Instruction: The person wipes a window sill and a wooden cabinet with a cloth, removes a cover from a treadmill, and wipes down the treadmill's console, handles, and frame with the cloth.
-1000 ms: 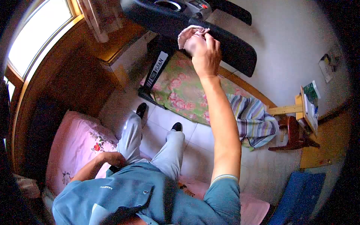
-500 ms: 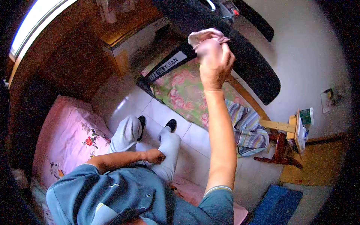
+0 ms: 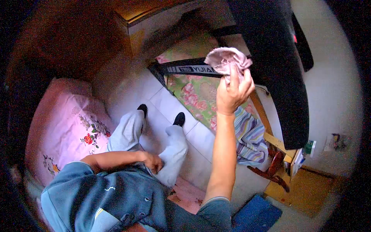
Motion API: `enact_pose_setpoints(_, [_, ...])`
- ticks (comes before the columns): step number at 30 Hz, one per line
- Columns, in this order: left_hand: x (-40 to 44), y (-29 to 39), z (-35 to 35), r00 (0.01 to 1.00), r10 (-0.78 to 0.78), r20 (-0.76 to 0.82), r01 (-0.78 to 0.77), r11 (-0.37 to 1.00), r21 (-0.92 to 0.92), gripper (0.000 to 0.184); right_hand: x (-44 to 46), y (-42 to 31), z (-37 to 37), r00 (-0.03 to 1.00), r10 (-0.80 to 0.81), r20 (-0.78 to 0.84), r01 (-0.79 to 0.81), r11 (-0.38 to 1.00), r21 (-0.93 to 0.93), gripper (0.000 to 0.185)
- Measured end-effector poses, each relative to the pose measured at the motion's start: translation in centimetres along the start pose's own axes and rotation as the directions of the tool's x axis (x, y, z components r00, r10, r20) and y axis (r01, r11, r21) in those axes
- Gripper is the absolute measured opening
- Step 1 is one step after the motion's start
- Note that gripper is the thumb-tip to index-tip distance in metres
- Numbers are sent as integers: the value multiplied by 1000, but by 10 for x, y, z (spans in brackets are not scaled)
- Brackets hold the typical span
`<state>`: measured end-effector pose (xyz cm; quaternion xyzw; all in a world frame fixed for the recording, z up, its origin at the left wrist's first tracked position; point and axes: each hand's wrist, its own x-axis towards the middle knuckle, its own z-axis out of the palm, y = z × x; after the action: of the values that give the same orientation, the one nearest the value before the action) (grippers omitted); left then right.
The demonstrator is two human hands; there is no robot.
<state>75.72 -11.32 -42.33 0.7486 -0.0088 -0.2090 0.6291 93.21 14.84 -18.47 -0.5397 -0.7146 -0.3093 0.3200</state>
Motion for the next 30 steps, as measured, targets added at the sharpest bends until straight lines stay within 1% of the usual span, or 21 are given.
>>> enact_pose_setpoints(1, [-10,-3,-14,1000,2,-11,-3,1000,-20,38,-6,-1,12,999,-31,17,32,999,-14,55])
enact_pose_setpoints(2, [-20,-6,-28,967,44,-250,-91,979,-180,26,-16,-6,22,995,-43,88,44,999,-10,56])
enact_pose_setpoints(3, [-32,-7,-42,876,38,-480,-211,926,-312,19,-26,-9,37,982,-100,163,99,995,10,58])
enact_pose_setpoints(4, [-41,-12,-55,734,-18,-679,-353,844,-403,21,-37,-13,51,958,-160,237,155,987,36,60])
enact_pose_setpoints(5, [-46,-17,-73,719,-37,-694,-365,830,-422,21,-49,-18,63,933,-175,314,153,984,94,62])
enact_pose_setpoints(6, [-48,-23,-96,575,-104,-812,-456,783,-423,27,-61,-21,80,917,-198,347,154,976,151,62])
enact_pose_setpoints(8, [-56,-34,-146,237,-273,-932,-619,697,-362,70,-83,-28,108,881,-194,431,73,957,281,59])
enact_pose_setpoints(10, [-80,-31,-190,169,-384,-908,-755,541,-369,86,-95,-43,127,856,-119,503,-123,899,421,56])
enact_pose_setpoints(12, [-94,-26,-226,70,-451,-890,-898,360,-253,88,-107,-57,137,756,-41,654,-403,758,513,52])
enact_pose_setpoints(13, [-91,-33,-238,81,-498,-863,-945,238,-226,79,-110,-64,139,704,-54,708,-499,672,547,54])
enact_pose_setpoints(14, [-86,-48,-247,66,-511,-857,-947,237,-215,79,-111,-68,141,650,-76,756,-589,580,564,56])
enact_pose_setpoints(16, [-81,-70,-261,-10,-504,-863,-926,330,-182,64,-114,-67,149,605,-112,789,-645,512,567,56])
enact_pose_setpoints(17, [-77,-81,-260,-28,-594,-804,-923,324,-207,43,-118,-66,154,564,-130,816,-700,449,555,56])
enact_pose_setpoints(18, [-78,-89,-260,-42,-607,-794,-928,317,-194,43,-125,-66,161,555,-153,818,-698,449,557,56])
enact_pose_setpoints(20, [-80,-113,-259,-34,-729,-683,-951,235,-203,34,-139,-66,176,393,-102,914,-915,60,400,59])
enact_pose_setpoints(22, [-71,-155,-257,-60,-773,-631,-968,198,-151,29,-153,-64,187,227,-80,971,-965,114,235,59])
enact_pose_setpoints(24, [-57,-208,-252,-171,-837,-520,-970,235,-59,30,-166,-64,195,115,-85,990,-964,232,132,59])
enact_pose_setpoints(25, [-61,-220,-254,-180,-840,-511,-972,233,-41,30,-182,-60,206,41,-104,994,-966,252,66,58])
enact_pose_setpoints(27, [-65,-245,-258,-306,-903,-302,-946,324,-11,23,-213,-46,227,11,-144,989,-957,287,52,57])
enact_pose_setpoints(28, [-61,-268,-262,-310,-904,-295,-946,324,0,23,-220,-44,237,-17,-167,986,-951,307,36,56])
enact_pose_setpoints(30, [-48,-319,-270,-385,-882,-272,-918,395,18,27,-236,-36,258,-42,-167,985,-946,325,15,54])
